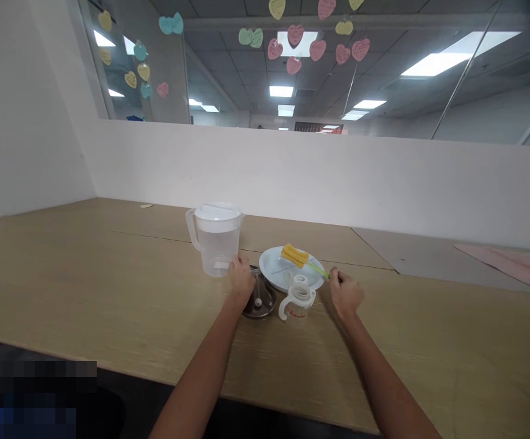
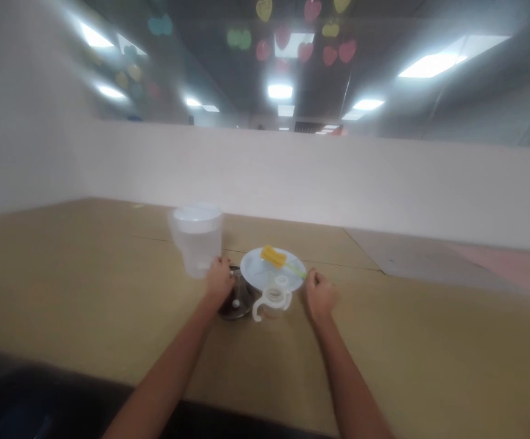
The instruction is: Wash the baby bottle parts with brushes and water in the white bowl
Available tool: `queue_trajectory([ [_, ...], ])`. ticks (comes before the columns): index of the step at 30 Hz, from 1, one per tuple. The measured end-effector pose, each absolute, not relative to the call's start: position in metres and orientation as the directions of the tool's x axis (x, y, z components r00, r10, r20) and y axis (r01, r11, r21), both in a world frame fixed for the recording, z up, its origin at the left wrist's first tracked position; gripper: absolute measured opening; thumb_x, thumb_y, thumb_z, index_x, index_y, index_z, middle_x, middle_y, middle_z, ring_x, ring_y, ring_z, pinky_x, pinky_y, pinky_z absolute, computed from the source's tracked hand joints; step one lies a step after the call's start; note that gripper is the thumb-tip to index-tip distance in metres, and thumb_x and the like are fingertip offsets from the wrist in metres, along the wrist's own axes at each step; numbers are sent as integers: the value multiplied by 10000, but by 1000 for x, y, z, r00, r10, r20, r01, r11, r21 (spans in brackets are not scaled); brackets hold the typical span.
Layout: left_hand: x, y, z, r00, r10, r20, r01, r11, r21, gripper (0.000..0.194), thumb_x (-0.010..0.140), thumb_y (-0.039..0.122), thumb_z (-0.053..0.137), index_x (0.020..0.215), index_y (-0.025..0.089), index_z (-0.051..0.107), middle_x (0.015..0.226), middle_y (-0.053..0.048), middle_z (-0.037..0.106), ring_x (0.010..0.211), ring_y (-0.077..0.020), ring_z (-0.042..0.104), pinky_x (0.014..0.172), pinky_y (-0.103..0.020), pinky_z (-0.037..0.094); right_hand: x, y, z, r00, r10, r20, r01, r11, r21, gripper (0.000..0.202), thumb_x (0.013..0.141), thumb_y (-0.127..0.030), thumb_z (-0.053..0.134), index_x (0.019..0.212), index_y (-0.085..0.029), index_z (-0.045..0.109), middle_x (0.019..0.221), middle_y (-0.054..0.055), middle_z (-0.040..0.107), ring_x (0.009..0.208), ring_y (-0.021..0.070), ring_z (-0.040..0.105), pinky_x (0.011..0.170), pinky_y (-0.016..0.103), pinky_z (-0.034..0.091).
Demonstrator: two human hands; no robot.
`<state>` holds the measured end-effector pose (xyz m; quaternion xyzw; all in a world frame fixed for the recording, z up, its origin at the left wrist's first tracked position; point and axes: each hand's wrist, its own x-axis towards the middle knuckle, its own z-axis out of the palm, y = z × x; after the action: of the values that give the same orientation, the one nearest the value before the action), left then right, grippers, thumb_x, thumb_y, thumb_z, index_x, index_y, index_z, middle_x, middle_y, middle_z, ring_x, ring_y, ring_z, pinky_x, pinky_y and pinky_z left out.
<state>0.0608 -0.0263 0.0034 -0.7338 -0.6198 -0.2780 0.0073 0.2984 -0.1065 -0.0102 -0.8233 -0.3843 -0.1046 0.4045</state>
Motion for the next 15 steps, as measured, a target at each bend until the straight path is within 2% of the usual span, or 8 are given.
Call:
queue_trajectory([
  [3, 62, -26, 4, 33, 872, 489, 854, -279, 440, 421, 671, 100, 574, 1087, 129, 511, 1077, -146, 521, 992, -255, 520, 837, -347, 413, 299, -107, -10, 691, 541, 480, 711, -384, -589, 498, 879, -432, 341, 827, -135, 738, 661, 119, 644, 494, 132, 401, 528, 264, 200],
  [5, 66, -30, 8, 40, 807, 590, 799, -381, 466, 377, 701, 117, 546, 1076, 144, 526, 1048, -132, 546, 1015, -261, 513, 870, -366, 406, 299, -107, -10, 691, 534, 488, 711, -381, -590, 506, 877, -439, 337, 814, -136, 738, 662, 122, 644, 499, 136, 408, 526, 264, 201],
  [8, 78, -38, 14, 244, 685, 687, 669, -631, 392, 272, 778, 139, 480, 1027, 190, 575, 1002, -88, 603, 1008, -233, 526, 904, -359, 397, 301, -106, -10, 691, 521, 501, 713, -378, -591, 521, 878, -446, 326, 794, -135, 735, 661, 125, 643, 506, 140, 416, 524, 262, 201],
  [11, 96, -40, 19, 512, 610, 605, 563, -770, 300, 272, 827, 145, 420, 982, 221, 629, 942, -63, 647, 957, -214, 545, 902, -352, 395, 304, -105, -11, 695, 504, 512, 711, -376, -595, 527, 877, -448, 322, 763, -133, 729, 644, 122, 635, 497, 138, 411, 520, 264, 201],
  [15, 120, -30, 25, 626, 670, 398, 639, -734, 230, 329, 776, 99, 461, 991, 232, 672, 1005, -82, 642, 983, -230, 526, 906, -367, 369, 306, -105, -10, 714, 492, 498, 691, -377, -617, 531, 881, -447, 314, 753, -134, 723, 649, 118, 639, 492, 132, 412, 514, 261, 198],
])
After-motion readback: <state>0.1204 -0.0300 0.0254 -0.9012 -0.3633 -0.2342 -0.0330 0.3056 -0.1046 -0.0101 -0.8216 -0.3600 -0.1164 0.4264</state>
